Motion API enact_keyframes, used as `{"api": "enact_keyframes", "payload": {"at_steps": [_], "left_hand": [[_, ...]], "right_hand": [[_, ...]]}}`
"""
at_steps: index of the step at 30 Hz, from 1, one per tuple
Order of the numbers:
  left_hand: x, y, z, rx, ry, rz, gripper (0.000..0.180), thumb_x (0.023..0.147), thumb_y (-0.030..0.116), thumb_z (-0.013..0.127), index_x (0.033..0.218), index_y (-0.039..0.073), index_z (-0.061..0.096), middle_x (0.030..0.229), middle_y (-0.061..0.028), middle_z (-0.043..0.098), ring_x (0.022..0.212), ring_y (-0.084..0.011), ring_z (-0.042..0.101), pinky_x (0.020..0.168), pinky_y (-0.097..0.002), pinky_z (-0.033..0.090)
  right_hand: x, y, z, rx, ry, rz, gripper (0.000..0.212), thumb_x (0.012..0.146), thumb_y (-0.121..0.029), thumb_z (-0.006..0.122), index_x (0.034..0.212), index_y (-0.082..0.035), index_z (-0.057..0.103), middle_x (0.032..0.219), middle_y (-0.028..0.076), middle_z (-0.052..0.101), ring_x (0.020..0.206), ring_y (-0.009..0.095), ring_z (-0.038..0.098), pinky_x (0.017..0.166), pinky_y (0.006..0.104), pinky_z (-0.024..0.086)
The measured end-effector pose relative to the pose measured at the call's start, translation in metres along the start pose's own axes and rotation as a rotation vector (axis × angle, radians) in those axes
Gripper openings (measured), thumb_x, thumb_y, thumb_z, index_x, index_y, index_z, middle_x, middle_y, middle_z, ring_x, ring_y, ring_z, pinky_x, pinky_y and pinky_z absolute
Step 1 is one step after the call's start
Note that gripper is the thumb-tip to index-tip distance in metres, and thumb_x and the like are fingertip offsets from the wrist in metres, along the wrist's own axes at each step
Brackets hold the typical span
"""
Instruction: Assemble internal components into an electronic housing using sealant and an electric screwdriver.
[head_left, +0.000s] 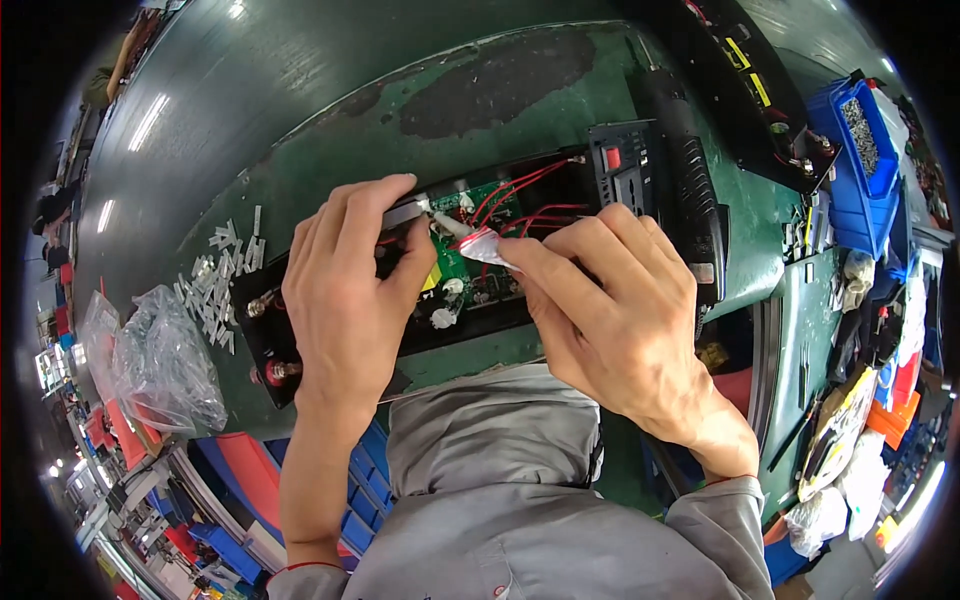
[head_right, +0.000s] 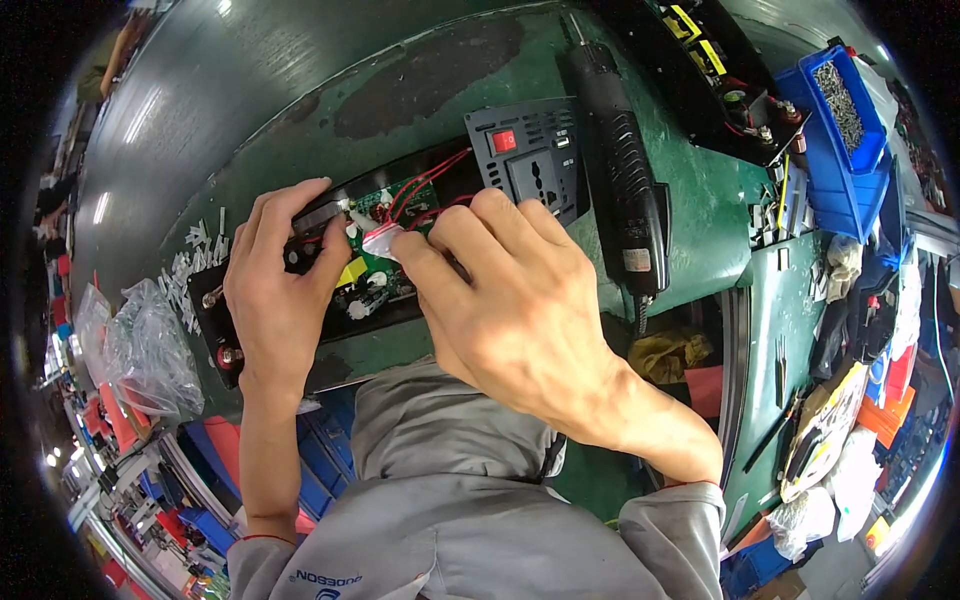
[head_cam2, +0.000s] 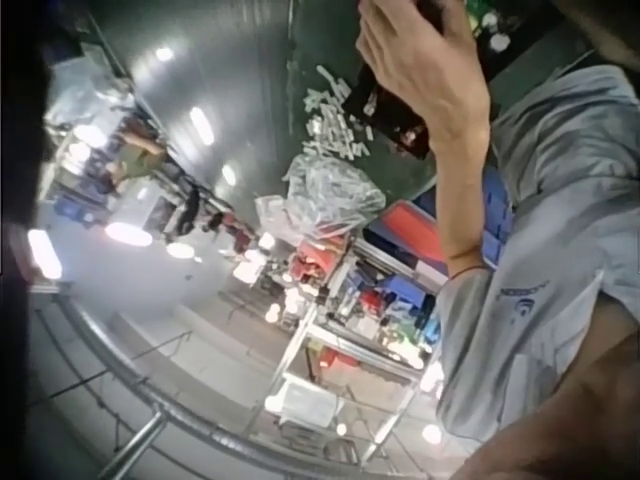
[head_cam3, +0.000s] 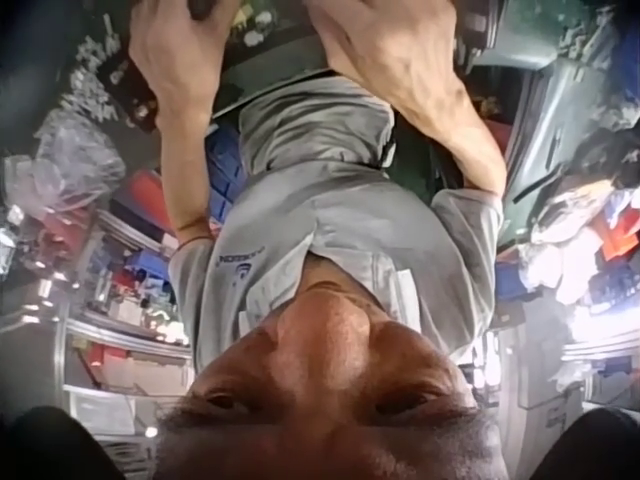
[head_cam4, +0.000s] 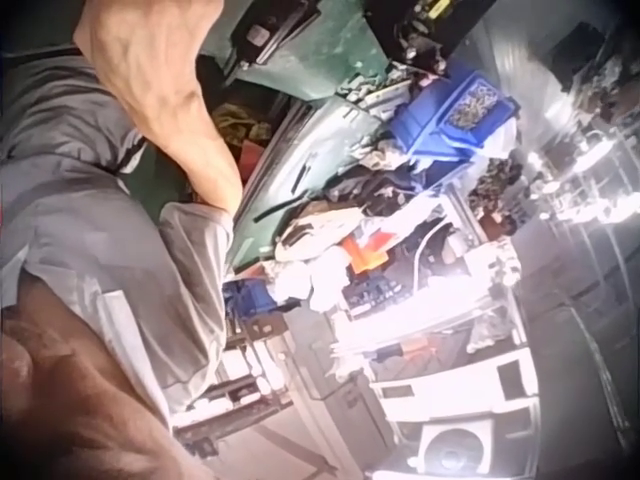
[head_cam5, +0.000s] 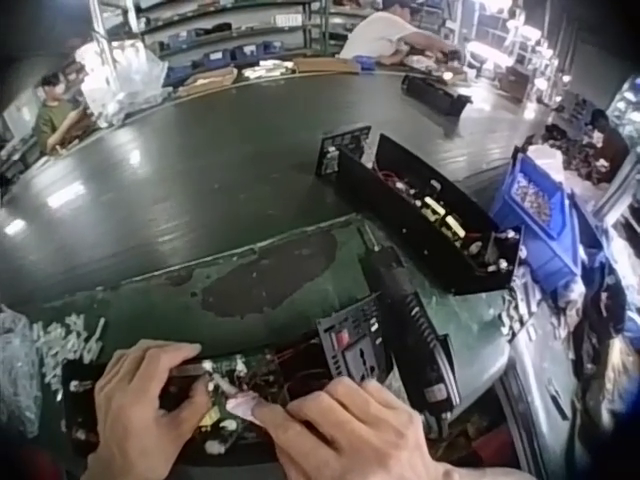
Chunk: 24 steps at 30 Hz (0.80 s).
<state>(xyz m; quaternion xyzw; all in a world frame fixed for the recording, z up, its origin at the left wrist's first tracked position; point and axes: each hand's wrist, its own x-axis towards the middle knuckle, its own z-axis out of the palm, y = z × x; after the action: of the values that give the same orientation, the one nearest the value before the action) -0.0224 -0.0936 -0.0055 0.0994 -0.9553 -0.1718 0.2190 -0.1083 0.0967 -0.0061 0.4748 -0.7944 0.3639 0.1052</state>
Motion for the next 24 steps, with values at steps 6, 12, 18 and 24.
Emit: {"api": "enact_keyframes", "payload": {"at_steps": [6,12,18,24], "left_hand": [[0.001,0.008,0.004,-0.033,-0.006,-0.017,0.038,0.078,0.001,0.076,0.114,0.008,0.067,0.106,-0.0104,0.069,0.094,-0.0321,0.066,0.084,-0.0403,0.052],[-0.002,0.003,-0.01,-0.016,-0.061,-0.104,0.032,0.088,0.002,0.072,0.119,0.006,0.068,0.114,-0.0117,0.069,0.102,-0.0338,0.064,0.089,-0.0416,0.051],[-0.005,0.001,-0.006,-0.026,-0.073,-0.129,0.031,0.091,0.004,0.069,0.122,0.007,0.064,0.115,-0.0115,0.067,0.102,-0.0332,0.063,0.086,-0.0432,0.051],[0.001,0.005,0.001,-0.083,-0.077,-0.078,0.032,0.089,0.002,0.07,0.121,0.004,0.063,0.113,-0.0118,0.066,0.103,-0.0344,0.062,0.089,-0.043,0.05]], "right_hand": [[-0.014,0.002,-0.033,0.056,0.047,0.095,0.032,0.07,0.01,0.078,0.099,-0.001,0.073,0.09,0.008,0.069,0.076,0.025,0.061,0.066,0.0334,0.047],[-0.111,0.019,-0.084,0.346,0.668,0.639,0.034,0.098,-0.002,0.064,0.127,-0.001,0.045,0.109,0.016,0.068,0.093,0.017,0.065,0.079,0.0292,0.052],[-0.179,0.073,-0.163,-0.219,0.818,0.961,0.029,0.099,-0.004,0.064,0.128,-0.001,0.059,0.105,0.006,0.068,0.095,0.012,0.064,0.084,0.0277,0.051],[-0.214,0.104,-0.191,-0.833,0.52,0.875,0.02,0.097,-0.011,0.067,0.115,-0.002,0.067,0.101,0.01,0.071,0.084,0.022,0.069,0.075,0.0337,0.055]]}}
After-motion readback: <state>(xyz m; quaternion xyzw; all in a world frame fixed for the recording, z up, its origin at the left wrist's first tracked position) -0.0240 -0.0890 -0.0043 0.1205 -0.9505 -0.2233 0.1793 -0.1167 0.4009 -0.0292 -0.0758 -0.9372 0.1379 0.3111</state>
